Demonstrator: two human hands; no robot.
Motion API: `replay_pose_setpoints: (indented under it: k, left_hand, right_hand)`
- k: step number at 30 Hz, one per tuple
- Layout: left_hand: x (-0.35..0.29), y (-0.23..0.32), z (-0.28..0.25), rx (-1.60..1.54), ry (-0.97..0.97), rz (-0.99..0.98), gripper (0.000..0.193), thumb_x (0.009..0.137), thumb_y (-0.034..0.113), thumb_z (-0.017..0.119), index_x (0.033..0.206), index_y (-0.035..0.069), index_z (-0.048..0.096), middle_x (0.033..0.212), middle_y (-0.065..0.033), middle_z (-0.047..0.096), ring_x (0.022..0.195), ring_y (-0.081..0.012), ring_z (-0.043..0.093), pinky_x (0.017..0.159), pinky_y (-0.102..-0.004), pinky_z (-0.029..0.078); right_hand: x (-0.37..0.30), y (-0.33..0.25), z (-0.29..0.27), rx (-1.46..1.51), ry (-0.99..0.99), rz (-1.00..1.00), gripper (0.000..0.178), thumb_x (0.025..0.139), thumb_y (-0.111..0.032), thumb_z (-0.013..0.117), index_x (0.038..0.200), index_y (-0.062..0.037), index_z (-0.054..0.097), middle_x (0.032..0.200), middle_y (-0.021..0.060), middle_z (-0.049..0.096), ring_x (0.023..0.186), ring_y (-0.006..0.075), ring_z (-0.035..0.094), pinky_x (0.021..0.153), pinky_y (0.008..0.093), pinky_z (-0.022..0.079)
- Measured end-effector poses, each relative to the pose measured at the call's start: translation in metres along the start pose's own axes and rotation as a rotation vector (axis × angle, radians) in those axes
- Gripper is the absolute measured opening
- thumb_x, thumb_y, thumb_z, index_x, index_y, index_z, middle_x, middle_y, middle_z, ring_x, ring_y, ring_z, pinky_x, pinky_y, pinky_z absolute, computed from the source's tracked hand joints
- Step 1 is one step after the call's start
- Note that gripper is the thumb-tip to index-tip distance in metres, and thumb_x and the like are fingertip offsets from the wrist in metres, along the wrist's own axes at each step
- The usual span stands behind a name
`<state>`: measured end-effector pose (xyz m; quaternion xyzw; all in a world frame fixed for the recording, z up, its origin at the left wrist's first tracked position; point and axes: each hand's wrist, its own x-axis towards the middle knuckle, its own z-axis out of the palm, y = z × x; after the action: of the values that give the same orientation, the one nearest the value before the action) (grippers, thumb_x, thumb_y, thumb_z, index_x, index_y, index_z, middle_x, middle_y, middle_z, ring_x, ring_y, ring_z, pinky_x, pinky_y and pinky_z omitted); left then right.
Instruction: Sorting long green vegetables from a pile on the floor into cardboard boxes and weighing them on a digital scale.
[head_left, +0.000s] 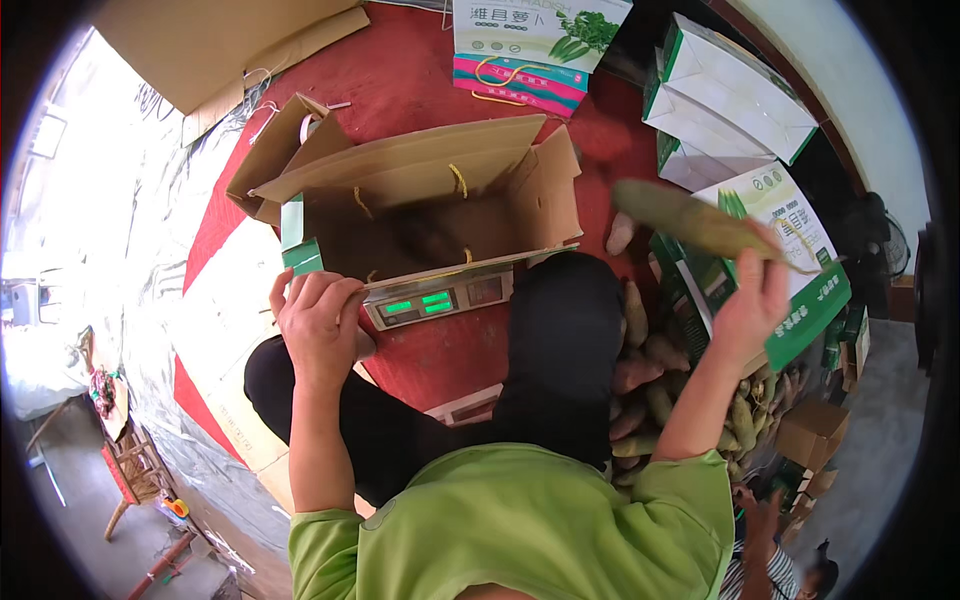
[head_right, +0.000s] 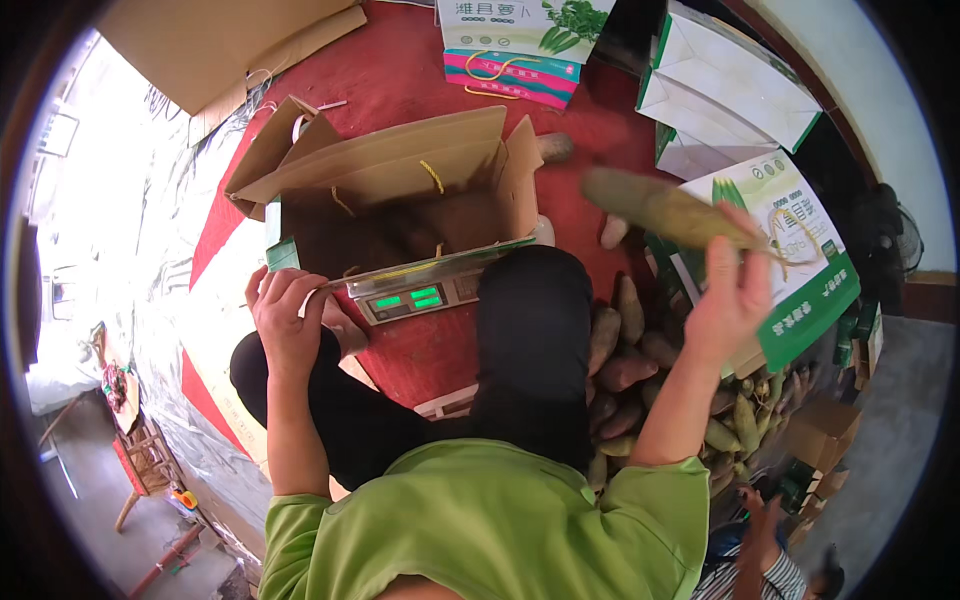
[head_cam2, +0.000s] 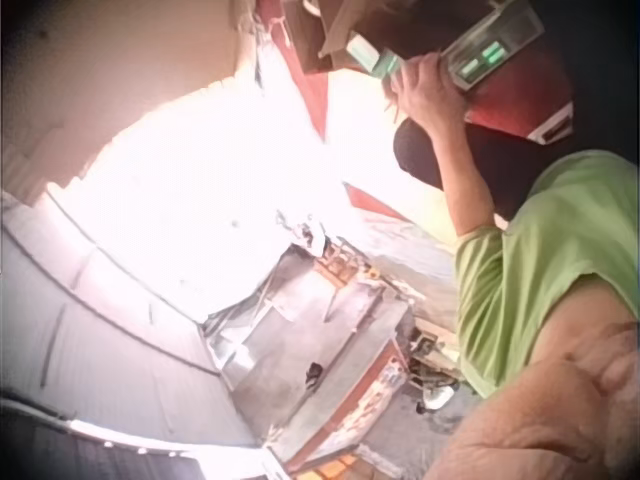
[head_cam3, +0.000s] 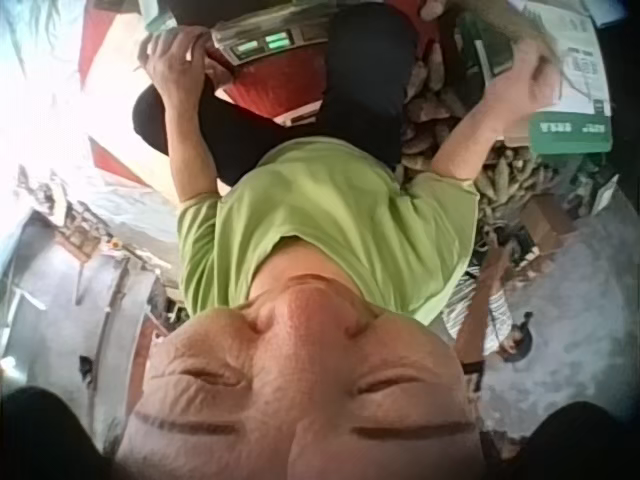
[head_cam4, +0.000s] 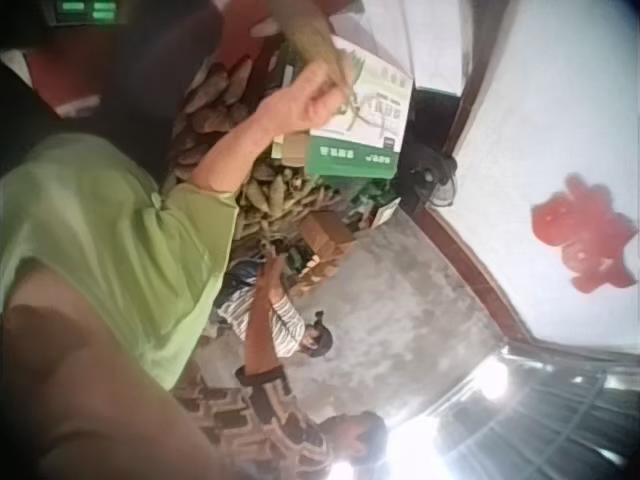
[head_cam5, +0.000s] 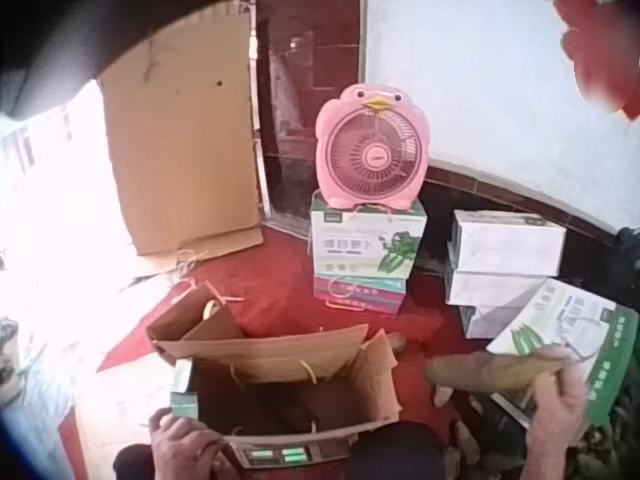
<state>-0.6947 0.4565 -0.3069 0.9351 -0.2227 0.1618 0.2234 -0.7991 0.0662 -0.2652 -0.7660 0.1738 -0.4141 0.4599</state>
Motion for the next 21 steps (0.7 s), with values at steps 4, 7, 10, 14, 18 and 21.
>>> replay_pose_setpoints:
  k: [4,7,10,14,18,21]
  left_hand:
    - [0.003,0.002,-0.001,-0.023,-0.007,0.004,0.008,0.072,0.008,0.071,0.076,0.011,0.066,0.079,0.0006,0.06,0.082,-0.0184,0.058,0.099,-0.0417,0.034]
    - [-0.001,0.0,-0.005,-0.002,0.0,-0.016,0.007,0.072,0.009,0.071,0.076,0.011,0.066,0.079,0.0004,0.06,0.083,-0.0186,0.059,0.098,-0.0418,0.035]
    - [0.006,0.002,0.001,-0.018,-0.021,0.014,0.007,0.072,0.009,0.07,0.077,0.011,0.066,0.081,-0.0001,0.061,0.083,-0.0192,0.059,0.098,-0.0414,0.035]
    - [0.005,0.003,-0.002,-0.008,-0.052,0.001,0.007,0.073,0.008,0.067,0.079,0.009,0.066,0.082,-0.0031,0.061,0.085,-0.0211,0.058,0.099,-0.0388,0.033]
    - [0.004,0.002,-0.003,0.019,-0.047,0.042,0.007,0.074,0.007,0.067,0.081,0.008,0.065,0.081,-0.0042,0.061,0.084,-0.0216,0.058,0.099,-0.0388,0.033]
    - [0.002,0.001,-0.001,0.013,-0.027,0.044,0.007,0.075,0.007,0.068,0.081,0.007,0.065,0.08,-0.0044,0.061,0.082,-0.0219,0.058,0.098,-0.0392,0.034]
  right_hand:
    - [0.033,-0.057,0.031,0.423,-0.078,-0.181,0.025,0.089,0.001,0.05,0.112,0.0075,0.058,0.112,0.0144,0.061,0.104,0.0197,0.057,0.095,0.0331,0.043]
    - [0.035,-0.076,0.082,0.366,-0.406,-0.128,0.023,0.09,-0.004,0.053,0.11,0.0047,0.06,0.108,0.0121,0.063,0.091,0.0181,0.061,0.083,0.0319,0.049]
    - [0.032,-0.07,0.133,0.109,-0.71,-0.173,0.02,0.086,-0.009,0.056,0.103,-0.0039,0.065,0.103,0.0081,0.066,0.093,0.0172,0.063,0.083,0.0296,0.049]
    - [0.008,-0.018,0.208,-0.26,-0.861,-0.683,0.024,0.079,-0.027,0.068,0.084,-0.0036,0.066,0.091,0.0134,0.066,0.091,0.0322,0.062,0.077,0.0429,0.051]
    - [-0.005,-0.013,0.231,-0.573,-1.257,-0.497,0.035,0.076,-0.037,0.07,0.089,-0.005,0.068,0.087,0.0137,0.066,0.095,0.0327,0.062,0.078,0.0451,0.05]
    - [0.002,-0.023,0.205,-0.391,-1.116,-0.388,0.035,0.079,-0.038,0.067,0.096,-0.0064,0.067,0.094,0.0117,0.066,0.097,0.03,0.061,0.083,0.0443,0.049]
